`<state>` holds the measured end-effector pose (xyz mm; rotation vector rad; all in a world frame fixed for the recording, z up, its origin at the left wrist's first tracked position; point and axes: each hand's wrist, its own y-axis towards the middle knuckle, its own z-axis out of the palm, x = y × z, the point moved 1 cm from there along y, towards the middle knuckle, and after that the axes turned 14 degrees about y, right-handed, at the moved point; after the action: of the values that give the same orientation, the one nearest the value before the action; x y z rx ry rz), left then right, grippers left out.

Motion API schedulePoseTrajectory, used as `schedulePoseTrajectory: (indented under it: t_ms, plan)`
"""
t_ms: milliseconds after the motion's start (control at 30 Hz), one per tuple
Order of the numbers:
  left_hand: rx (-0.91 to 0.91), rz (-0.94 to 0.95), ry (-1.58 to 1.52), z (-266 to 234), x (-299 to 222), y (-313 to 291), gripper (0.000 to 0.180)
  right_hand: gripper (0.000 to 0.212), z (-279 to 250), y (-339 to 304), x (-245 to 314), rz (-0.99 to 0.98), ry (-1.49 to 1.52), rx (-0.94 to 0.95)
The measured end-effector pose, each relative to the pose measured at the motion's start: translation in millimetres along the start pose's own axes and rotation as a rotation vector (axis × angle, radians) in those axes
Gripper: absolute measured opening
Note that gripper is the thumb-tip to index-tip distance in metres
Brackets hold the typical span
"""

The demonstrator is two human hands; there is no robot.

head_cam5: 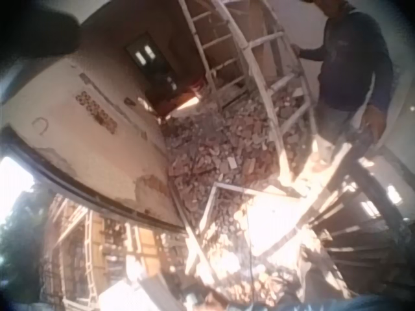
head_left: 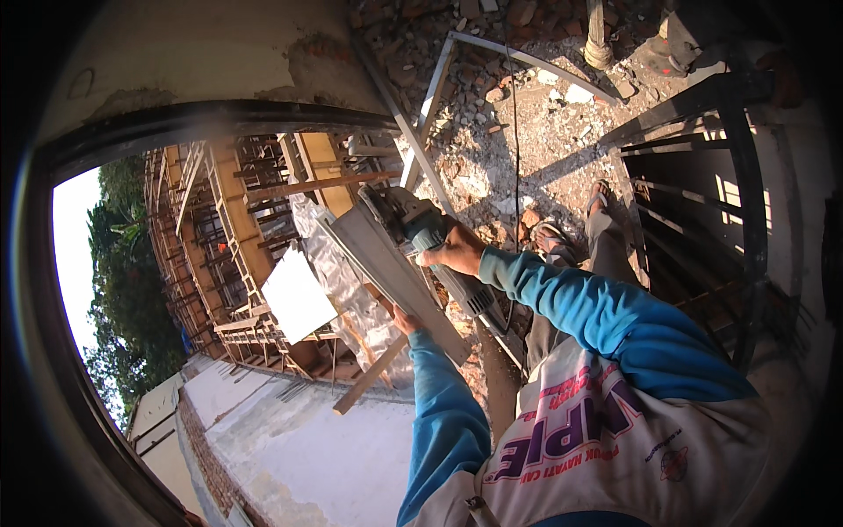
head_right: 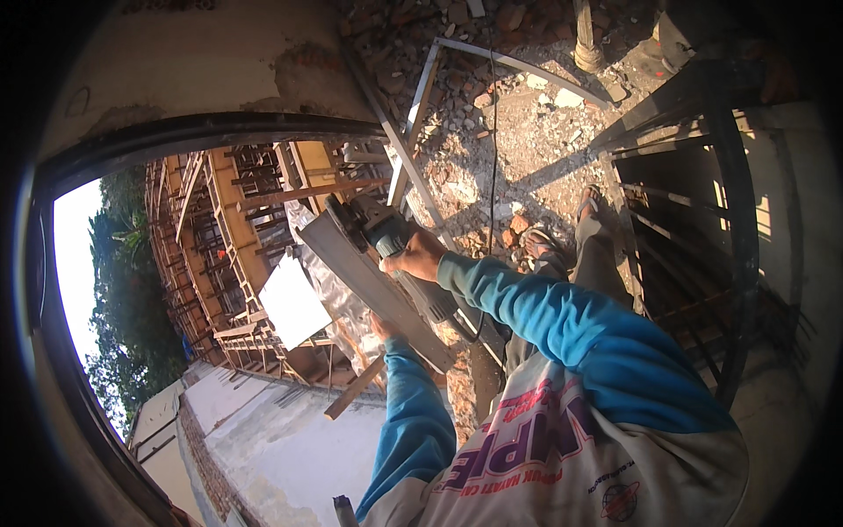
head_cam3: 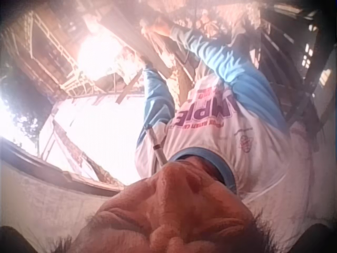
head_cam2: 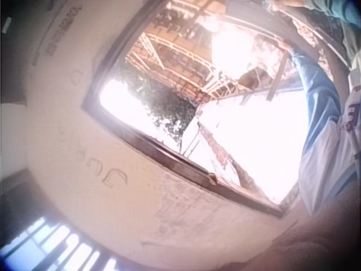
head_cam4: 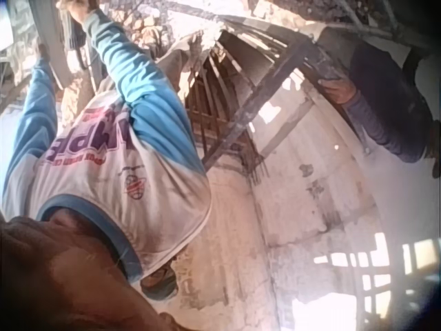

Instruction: The person uses an angle grinder to cut through metal frames on a construction site while other workers assist by holding the materials.

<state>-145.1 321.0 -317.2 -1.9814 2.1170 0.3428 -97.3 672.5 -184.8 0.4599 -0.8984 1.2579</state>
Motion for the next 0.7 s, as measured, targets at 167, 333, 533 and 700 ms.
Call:
schedulePoseTrajectory:
  t_ms: [167,333,533,700]
  plan:
    - [0.048,-0.145,-0.271,5,-6,4,0.037,0.026,-2,2,1,-0.027,0.021,-0.019]
    - [0.033,-0.124,-0.217,6,8,-1,0.039,0.029,2,7,-13,0.024,0.085,-0.028]
    - [0.035,-0.037,-0.156,18,23,3,0.034,0.029,-3,6,-15,0.124,0.052,-0.065]
    - [-0.007,-0.080,-0.285,16,7,1,0.022,0.032,-8,5,-29,0.080,0.005,-0.065]
